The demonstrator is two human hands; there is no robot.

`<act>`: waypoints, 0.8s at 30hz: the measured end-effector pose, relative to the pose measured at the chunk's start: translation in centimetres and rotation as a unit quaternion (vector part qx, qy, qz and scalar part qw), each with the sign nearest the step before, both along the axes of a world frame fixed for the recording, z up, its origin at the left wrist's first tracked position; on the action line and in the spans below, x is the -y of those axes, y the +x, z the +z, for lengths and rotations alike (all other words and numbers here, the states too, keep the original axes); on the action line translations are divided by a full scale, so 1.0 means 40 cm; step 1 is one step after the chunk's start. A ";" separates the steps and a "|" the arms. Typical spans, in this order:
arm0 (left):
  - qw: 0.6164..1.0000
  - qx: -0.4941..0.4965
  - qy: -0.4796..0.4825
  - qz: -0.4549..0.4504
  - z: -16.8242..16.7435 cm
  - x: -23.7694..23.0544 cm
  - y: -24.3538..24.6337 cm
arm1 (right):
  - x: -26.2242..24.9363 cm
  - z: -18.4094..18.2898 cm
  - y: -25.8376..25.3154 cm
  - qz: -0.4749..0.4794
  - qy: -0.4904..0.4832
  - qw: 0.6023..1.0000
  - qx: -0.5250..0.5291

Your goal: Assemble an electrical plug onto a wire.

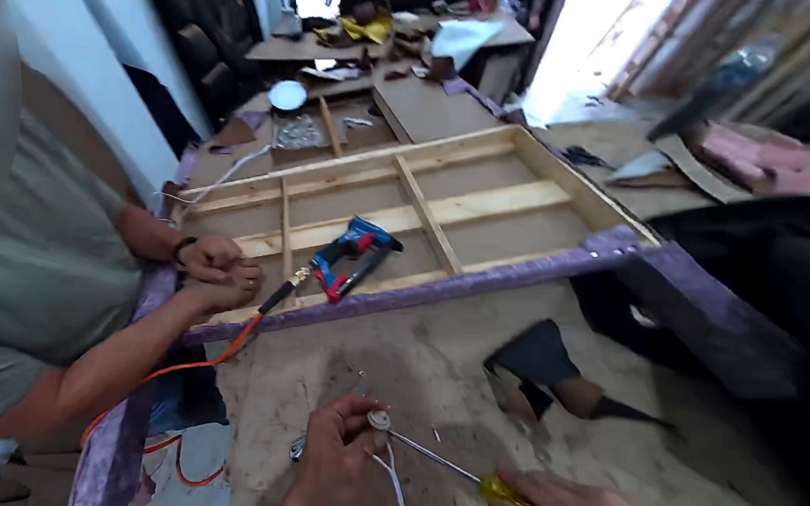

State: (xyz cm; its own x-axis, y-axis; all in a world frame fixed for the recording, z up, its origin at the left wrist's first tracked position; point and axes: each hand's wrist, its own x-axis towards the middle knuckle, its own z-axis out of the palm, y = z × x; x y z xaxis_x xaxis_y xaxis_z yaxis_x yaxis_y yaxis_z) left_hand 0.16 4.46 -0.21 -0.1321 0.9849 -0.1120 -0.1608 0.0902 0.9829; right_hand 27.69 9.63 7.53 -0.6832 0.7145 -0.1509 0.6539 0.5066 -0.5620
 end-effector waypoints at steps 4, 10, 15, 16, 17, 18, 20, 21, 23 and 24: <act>1.000 0.024 -0.013 0.004 -0.006 -0.002 0.008 | 0.004 0.012 -0.002 -0.016 0.020 0.999 0.025; 0.999 0.047 0.018 -0.003 -0.014 -0.011 0.001 | 0.008 -0.003 0.000 0.008 0.094 0.995 0.013; 0.999 0.047 0.009 -0.013 -0.010 -0.017 -0.012 | -0.007 0.011 -0.009 -0.014 -0.020 1.000 -0.006; 0.999 0.040 0.008 -0.018 -0.012 -0.020 -0.015 | -0.009 0.009 -0.009 -0.017 -0.023 1.000 0.000; 0.999 0.029 0.002 -0.026 -0.014 -0.025 -0.019 | -0.013 0.004 -0.006 -0.019 -0.022 0.999 0.012; 0.999 0.016 -0.007 -0.036 -0.018 -0.032 -0.021 | -0.018 -0.002 0.002 -0.025 -0.023 0.999 0.029; 0.998 -0.003 -0.030 -0.046 -0.030 -0.044 -0.017 | -0.029 -0.029 0.032 -0.059 -0.019 0.996 0.063; 0.998 -0.002 -0.045 -0.049 -0.039 -0.046 -0.016 | -0.035 -0.055 0.047 -0.087 -0.016 0.993 0.077; 0.995 0.017 -0.075 -0.057 -0.051 -0.048 -0.022 | -0.050 -0.138 0.060 -0.151 -0.012 0.984 0.093; 0.994 0.032 -0.087 -0.061 -0.053 -0.049 -0.026 | -0.058 -0.189 0.060 -0.175 0.000 0.981 0.087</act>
